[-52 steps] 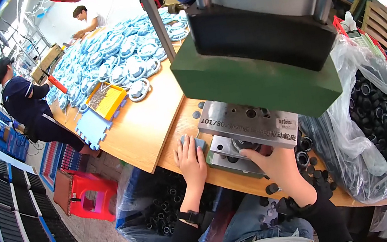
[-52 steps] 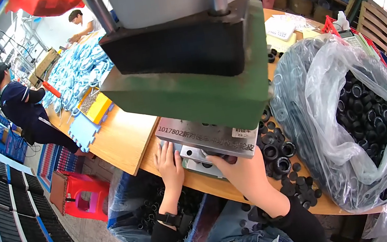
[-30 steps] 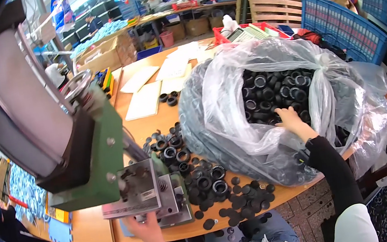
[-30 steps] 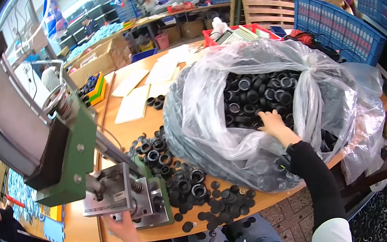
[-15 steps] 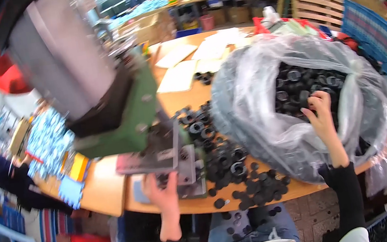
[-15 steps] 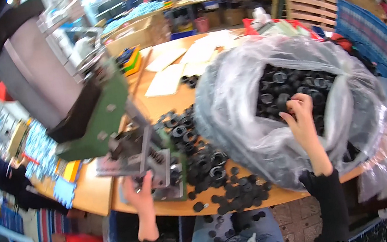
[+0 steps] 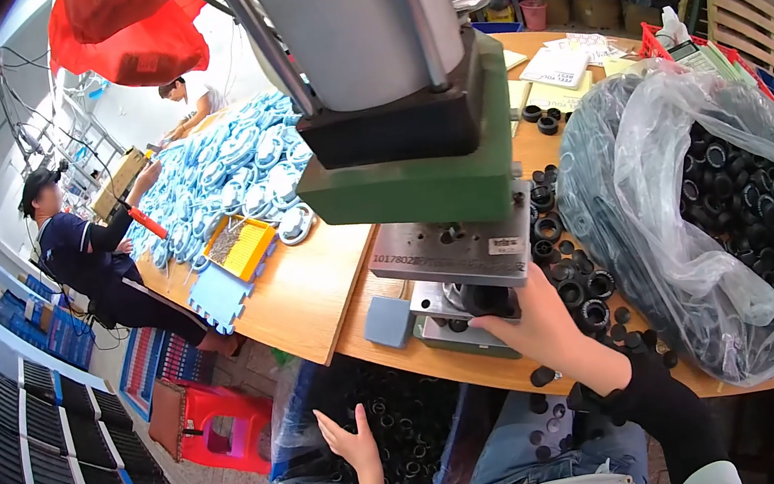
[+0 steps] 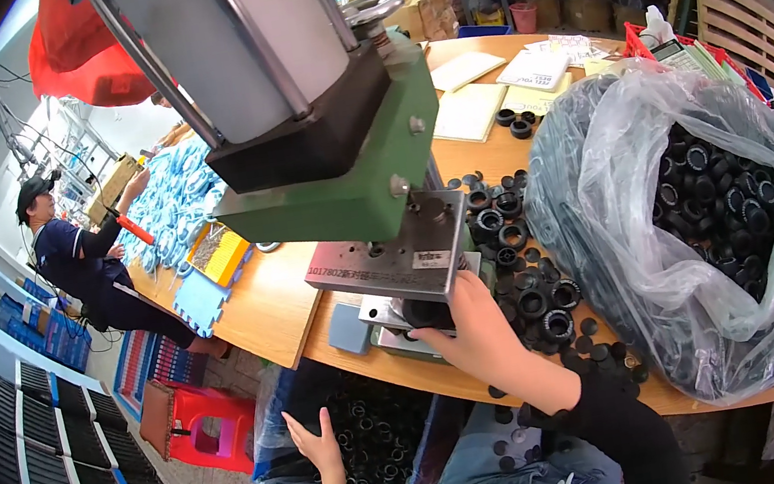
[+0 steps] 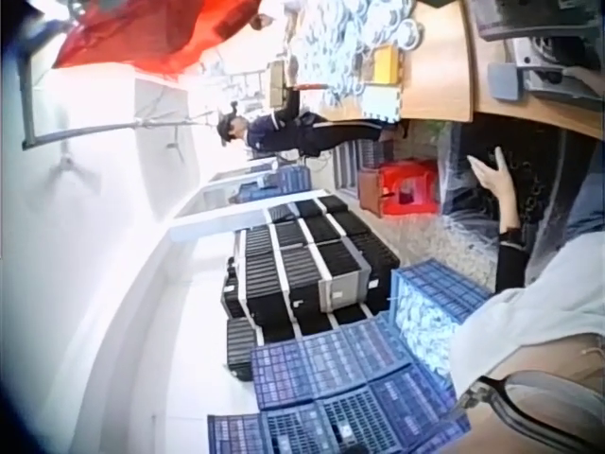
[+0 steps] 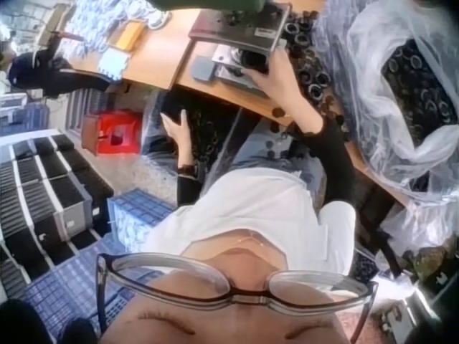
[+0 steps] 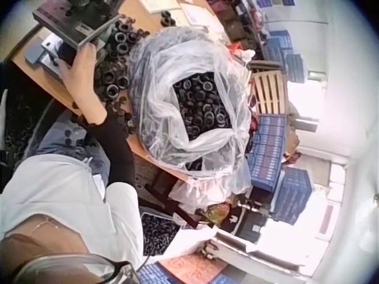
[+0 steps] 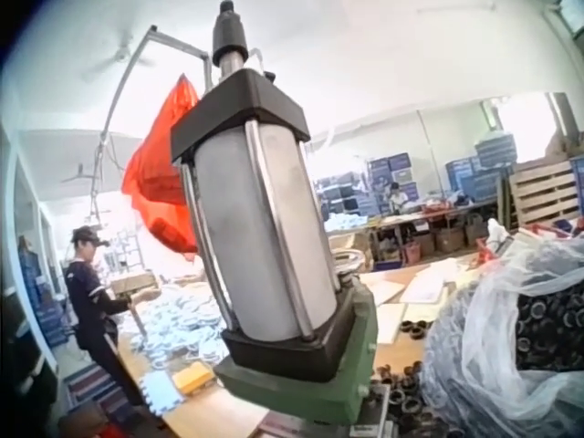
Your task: Operating a pneumatic press to assemble small black plastic circular components in a factory setting.
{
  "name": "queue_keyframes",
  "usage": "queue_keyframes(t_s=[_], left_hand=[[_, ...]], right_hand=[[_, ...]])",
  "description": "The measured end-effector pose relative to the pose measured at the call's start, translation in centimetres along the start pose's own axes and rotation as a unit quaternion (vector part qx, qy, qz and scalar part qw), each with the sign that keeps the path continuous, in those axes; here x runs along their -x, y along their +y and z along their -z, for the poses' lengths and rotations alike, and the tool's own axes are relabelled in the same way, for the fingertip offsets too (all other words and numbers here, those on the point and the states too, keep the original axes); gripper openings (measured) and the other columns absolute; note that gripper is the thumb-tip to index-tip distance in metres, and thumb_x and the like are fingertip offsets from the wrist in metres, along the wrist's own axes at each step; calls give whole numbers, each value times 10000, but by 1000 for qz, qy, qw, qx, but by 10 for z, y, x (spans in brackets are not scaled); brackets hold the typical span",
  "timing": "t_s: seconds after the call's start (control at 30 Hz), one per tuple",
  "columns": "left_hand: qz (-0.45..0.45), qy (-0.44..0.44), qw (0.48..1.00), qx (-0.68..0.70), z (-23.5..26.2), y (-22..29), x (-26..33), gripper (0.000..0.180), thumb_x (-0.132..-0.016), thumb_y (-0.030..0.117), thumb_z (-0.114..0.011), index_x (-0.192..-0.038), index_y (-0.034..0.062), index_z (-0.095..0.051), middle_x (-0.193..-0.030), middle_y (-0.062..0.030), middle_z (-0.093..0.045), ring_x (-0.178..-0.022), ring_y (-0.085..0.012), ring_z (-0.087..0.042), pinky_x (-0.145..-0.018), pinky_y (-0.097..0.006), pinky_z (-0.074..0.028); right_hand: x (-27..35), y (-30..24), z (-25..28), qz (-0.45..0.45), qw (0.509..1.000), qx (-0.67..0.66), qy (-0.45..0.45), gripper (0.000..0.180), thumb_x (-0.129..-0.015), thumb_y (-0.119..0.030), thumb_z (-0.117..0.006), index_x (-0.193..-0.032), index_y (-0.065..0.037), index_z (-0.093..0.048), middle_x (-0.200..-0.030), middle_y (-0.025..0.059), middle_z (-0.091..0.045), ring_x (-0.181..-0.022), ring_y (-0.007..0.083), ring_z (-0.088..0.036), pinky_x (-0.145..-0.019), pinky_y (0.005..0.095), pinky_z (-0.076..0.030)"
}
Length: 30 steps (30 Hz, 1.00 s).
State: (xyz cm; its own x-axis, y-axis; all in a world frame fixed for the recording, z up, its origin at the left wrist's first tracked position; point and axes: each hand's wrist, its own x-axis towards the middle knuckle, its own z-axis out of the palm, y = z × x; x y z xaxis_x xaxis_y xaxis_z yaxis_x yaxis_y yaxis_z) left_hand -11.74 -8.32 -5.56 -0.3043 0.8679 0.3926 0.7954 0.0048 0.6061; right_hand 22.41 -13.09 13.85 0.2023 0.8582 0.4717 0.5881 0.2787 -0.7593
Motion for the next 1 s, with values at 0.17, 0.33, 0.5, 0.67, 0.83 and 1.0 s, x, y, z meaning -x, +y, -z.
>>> queue_keyframes(t_s=[0.17,0.33,0.5,0.67,0.83,1.0], left_hand=[[-214,-56,973,67,-12,41,-27,406,-828,165,-676,-1166,-28,-559,-1275,-182,-529,-1225,-379,-446,-1030,-459,-337],[-332,-85,937,71,-49,100,-57,379,-830,171,-663,-1153,-8,-575,-1286,-160,-529,-1244,-385,-429,-1033,-485,-309],[-354,-114,924,93,-78,110,-86,393,-875,207,-590,-1220,21,-560,-1341,-145,-500,-1275,-380,-403,-1050,-497,-288],[-358,-178,915,47,-79,121,-91,418,-890,250,-558,-1273,82,-555,-1390,-96,-478,-1250,-314,-440,-1057,-476,-281],[-341,-190,921,24,-74,116,-92,417,-887,250,-563,-1277,101,-558,-1391,-65,-483,-1216,-311,-465,-1045,-467,-298],[-335,-137,928,84,-49,134,-82,492,-846,237,-606,-1283,28,-521,-1361,-147,-484,-1212,-350,-461,-1028,-479,-320]], right_hand=[[-4,-13,-15,34,992,116,26,501,-712,-107,-760,-1165,-48,-554,-1158,176,-539,-1065,383,-505,-862,419,-450],[-11,-7,-21,27,997,56,49,371,-722,-120,-751,-1066,-55,-629,-1130,181,-568,-1039,385,-523,-846,443,-460],[-18,-17,-45,-66,991,58,98,288,-703,-136,-769,-958,-55,-664,-1064,161,-599,-960,376,-543,-821,453,-451],[-4,-5,-38,-89,992,39,85,435,-683,-175,-799,-1059,-50,-619,-1102,167,-588,-1002,379,-526,-864,451,-428],[31,-27,21,21,995,25,95,894,-652,-278,-852,-1357,12,-384,-1411,230,-384,-1318,370,-363,-1080,431,-304],[60,54,170,-74,911,313,258,380,-850,-120,-637,-1200,5,-557,-1246,155,-558,-1163,297,-506,-994,377,-379]])
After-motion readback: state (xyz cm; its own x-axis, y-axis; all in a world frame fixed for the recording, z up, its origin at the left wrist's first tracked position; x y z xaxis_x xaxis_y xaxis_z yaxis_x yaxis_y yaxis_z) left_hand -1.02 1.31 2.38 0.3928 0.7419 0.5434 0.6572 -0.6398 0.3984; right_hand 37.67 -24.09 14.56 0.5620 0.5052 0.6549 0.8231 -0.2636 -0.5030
